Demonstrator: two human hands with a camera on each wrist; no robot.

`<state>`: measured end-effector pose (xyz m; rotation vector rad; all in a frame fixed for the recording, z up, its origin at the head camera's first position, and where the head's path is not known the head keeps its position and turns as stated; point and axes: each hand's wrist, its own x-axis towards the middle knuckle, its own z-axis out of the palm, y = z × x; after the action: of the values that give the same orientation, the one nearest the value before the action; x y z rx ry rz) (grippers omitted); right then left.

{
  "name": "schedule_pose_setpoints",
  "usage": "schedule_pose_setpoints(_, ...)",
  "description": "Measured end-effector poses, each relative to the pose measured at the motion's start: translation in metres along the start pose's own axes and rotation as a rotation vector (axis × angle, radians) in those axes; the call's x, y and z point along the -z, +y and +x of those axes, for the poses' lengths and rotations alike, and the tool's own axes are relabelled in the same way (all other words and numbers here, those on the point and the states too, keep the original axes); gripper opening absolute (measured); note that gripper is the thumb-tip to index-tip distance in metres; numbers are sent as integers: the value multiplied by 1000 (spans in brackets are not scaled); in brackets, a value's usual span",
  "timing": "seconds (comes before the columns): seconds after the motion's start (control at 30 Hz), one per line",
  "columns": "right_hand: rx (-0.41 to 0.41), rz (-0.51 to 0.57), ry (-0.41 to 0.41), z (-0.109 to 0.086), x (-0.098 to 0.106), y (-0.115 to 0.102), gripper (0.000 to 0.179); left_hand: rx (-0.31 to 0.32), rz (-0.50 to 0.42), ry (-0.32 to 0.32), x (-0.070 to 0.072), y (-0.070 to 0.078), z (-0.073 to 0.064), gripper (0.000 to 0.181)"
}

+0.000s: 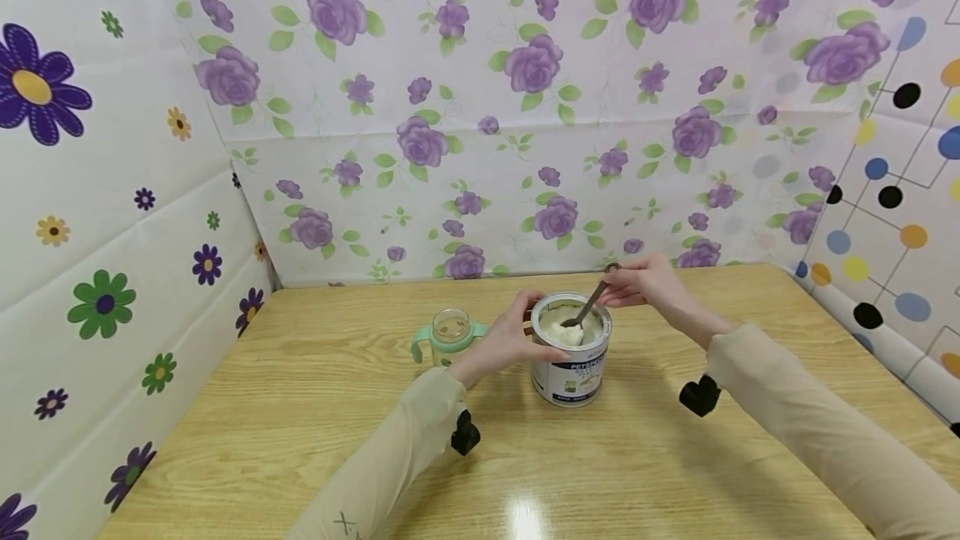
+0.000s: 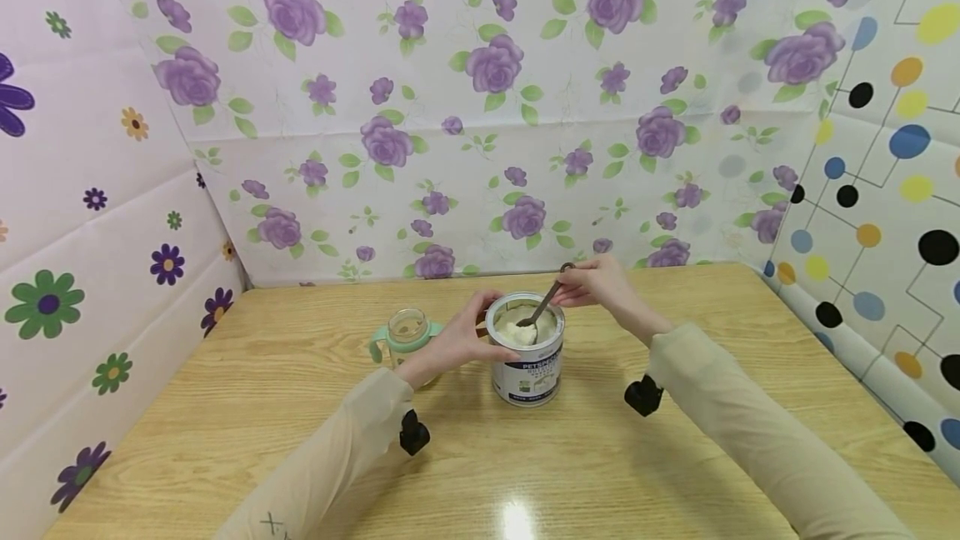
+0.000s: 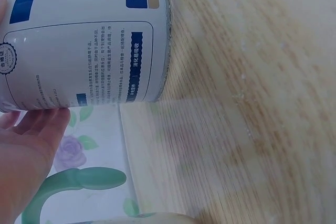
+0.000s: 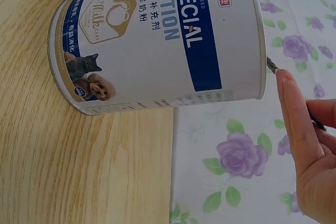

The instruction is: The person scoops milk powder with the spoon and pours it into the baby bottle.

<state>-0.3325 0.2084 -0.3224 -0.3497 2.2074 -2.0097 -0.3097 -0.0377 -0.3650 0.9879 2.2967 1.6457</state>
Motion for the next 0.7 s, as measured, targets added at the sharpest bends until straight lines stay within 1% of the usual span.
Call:
schedule_pose_setpoints(0.07, 12, 25, 13, 0, 1, 1, 32, -2, -7, 1, 0, 7, -3, 75)
schedule_pose_setpoints(0.17, 36, 67, 24, 0, 3, 3, 24, 6, -7, 3, 0, 11, -4, 75)
schedule_pose_setpoints(0.3, 62, 152, 13, 0, 6, 5, 12, 4, -1, 4, -1, 11, -4, 75)
schedule_pose_setpoints(0.43, 74, 228, -3, 0, 8, 7, 11, -10, 2, 3, -1, 11, -3, 76)
schedule_pose_setpoints(0.53, 79, 241, -19, -1, 9, 8, 12, -5, 3, 5, -1, 11, -3, 77)
schedule_pose_setpoints(0.7, 77, 231, -38, -4, 13, 11, 12, 12, 7, 2, -1, 11, -4, 77)
